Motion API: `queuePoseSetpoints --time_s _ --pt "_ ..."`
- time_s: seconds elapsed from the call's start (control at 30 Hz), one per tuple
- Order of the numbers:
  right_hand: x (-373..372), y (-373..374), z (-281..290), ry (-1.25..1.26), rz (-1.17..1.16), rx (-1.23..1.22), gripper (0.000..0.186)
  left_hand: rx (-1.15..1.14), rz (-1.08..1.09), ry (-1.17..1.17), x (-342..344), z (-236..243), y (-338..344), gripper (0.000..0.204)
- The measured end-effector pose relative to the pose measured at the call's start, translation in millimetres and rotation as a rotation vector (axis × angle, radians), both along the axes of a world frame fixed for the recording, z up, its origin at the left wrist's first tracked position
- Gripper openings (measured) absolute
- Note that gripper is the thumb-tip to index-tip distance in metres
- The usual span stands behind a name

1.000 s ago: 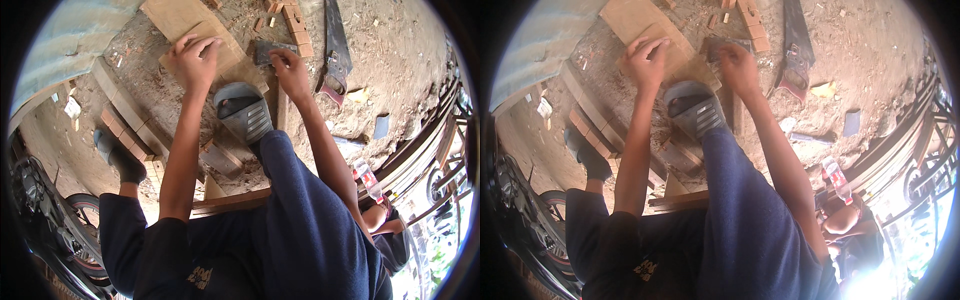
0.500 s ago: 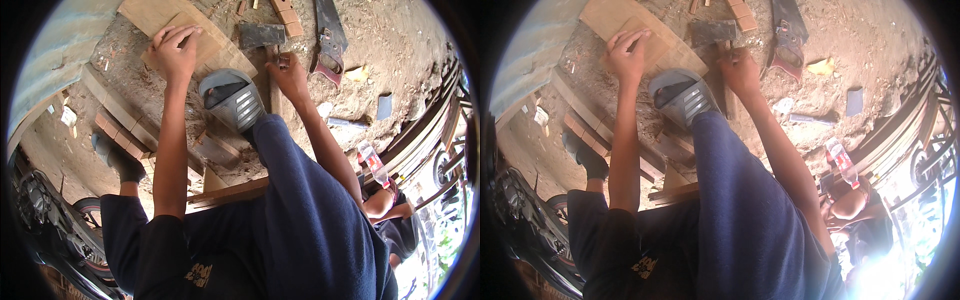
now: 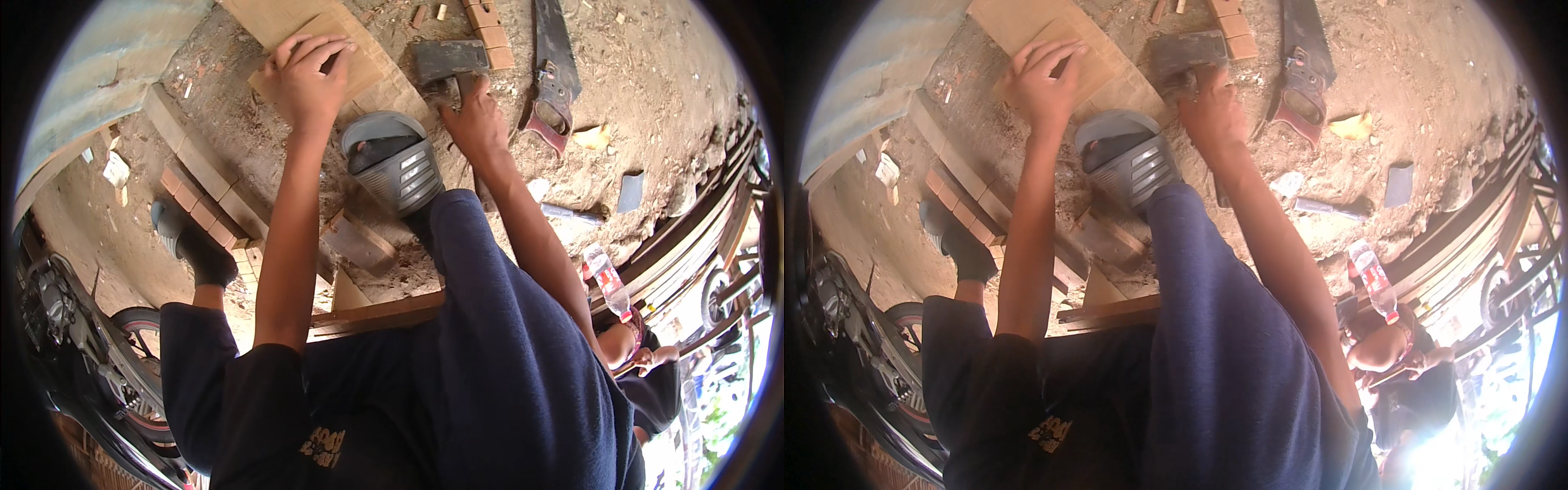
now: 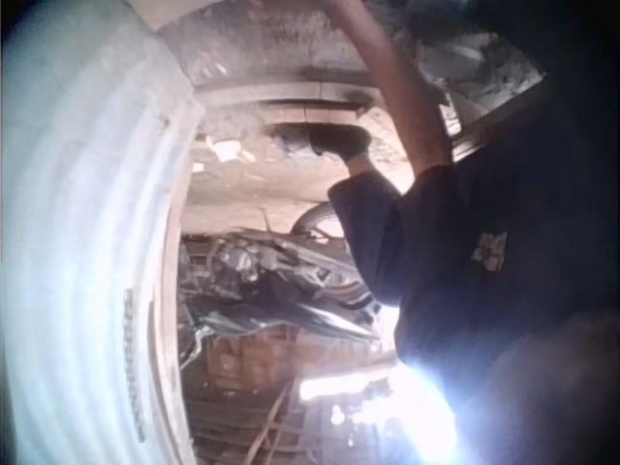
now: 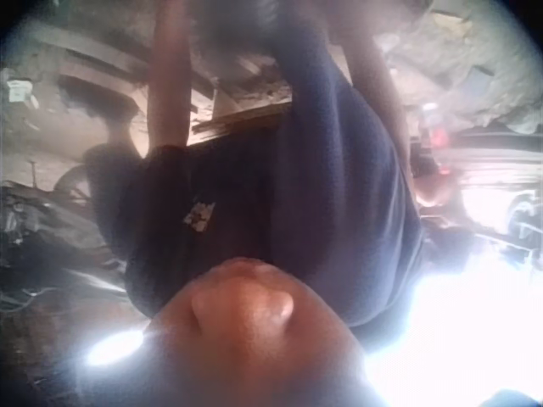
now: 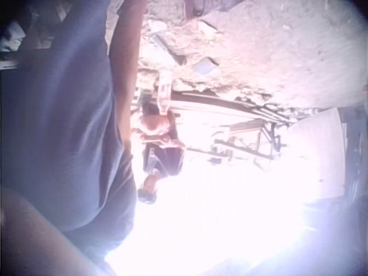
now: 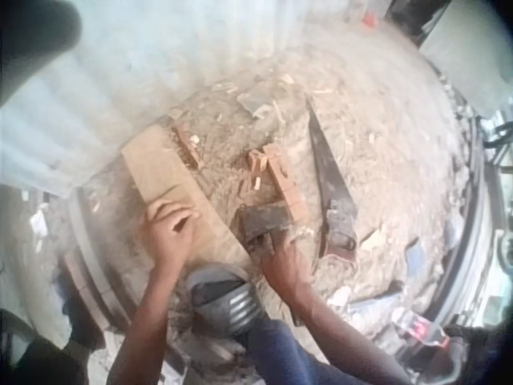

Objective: The person sits on the ground and uses a small axe to carve and shape a rectangular piece of wood. They repeatedly strike the wood, rotate it, and inspect the carved edges throughout the clip.

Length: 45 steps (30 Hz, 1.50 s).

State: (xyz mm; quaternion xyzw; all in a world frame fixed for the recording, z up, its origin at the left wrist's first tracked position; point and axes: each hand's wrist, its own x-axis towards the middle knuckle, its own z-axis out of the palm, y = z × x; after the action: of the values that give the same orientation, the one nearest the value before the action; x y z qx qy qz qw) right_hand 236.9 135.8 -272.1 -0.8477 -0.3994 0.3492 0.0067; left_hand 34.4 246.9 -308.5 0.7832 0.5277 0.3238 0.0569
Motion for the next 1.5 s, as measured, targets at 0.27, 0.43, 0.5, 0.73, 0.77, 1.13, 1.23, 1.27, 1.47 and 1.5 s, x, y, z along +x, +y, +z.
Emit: queuePoseSetpoints --time_s 0.27,0.43,0.5,0.73,0.77,1.13,1.23,1.27,1.47,1.5 --pt "45 -11 35 0.74 -0.228 0.109 0.032 -0.001 0.025 0.007 2 4 -2 0.005" --pt "9 -7 35 0.393 -0.045 0.041 0.05 -0.025 0.013 -0.088 3 -6 -2 0.006" --pt "-17 -7 50 0.275 0.023 0.277 0.043 -0.052 0.027 -0.059 2 -4 -4 0.007" --pt "-44 26 74 0.369 0.113 0.279 0.036 -0.082 0.018 -0.096 -2 -1 -6 0.011" --pt "-46 27 74 0.359 0.106 0.269 0.036 -0.086 0.015 -0.101 -3 -2 -6 0.011" --pt "-51 26 67 0.338 0.134 0.285 0.043 -0.195 -0.046 -0.048 -6 -1 -5 0.026" --pt "-51 30 56 0.331 0.174 0.286 0.044 -0.057 0.026 -0.154 1 18 -2 0.008" --pt "-52 32 58 0.313 0.158 0.257 0.044 -0.082 0.024 -0.149 1 15 -2 0.008" --pt "-46 27 67 0.334 0.029 0.374 0.04 -0.235 -0.042 -0.135 -6 15 3 0.02" --pt "-40 25 62 0.353 0.02 0.365 0.041 -0.309 -0.068 -0.134 -12 15 5 0.03"
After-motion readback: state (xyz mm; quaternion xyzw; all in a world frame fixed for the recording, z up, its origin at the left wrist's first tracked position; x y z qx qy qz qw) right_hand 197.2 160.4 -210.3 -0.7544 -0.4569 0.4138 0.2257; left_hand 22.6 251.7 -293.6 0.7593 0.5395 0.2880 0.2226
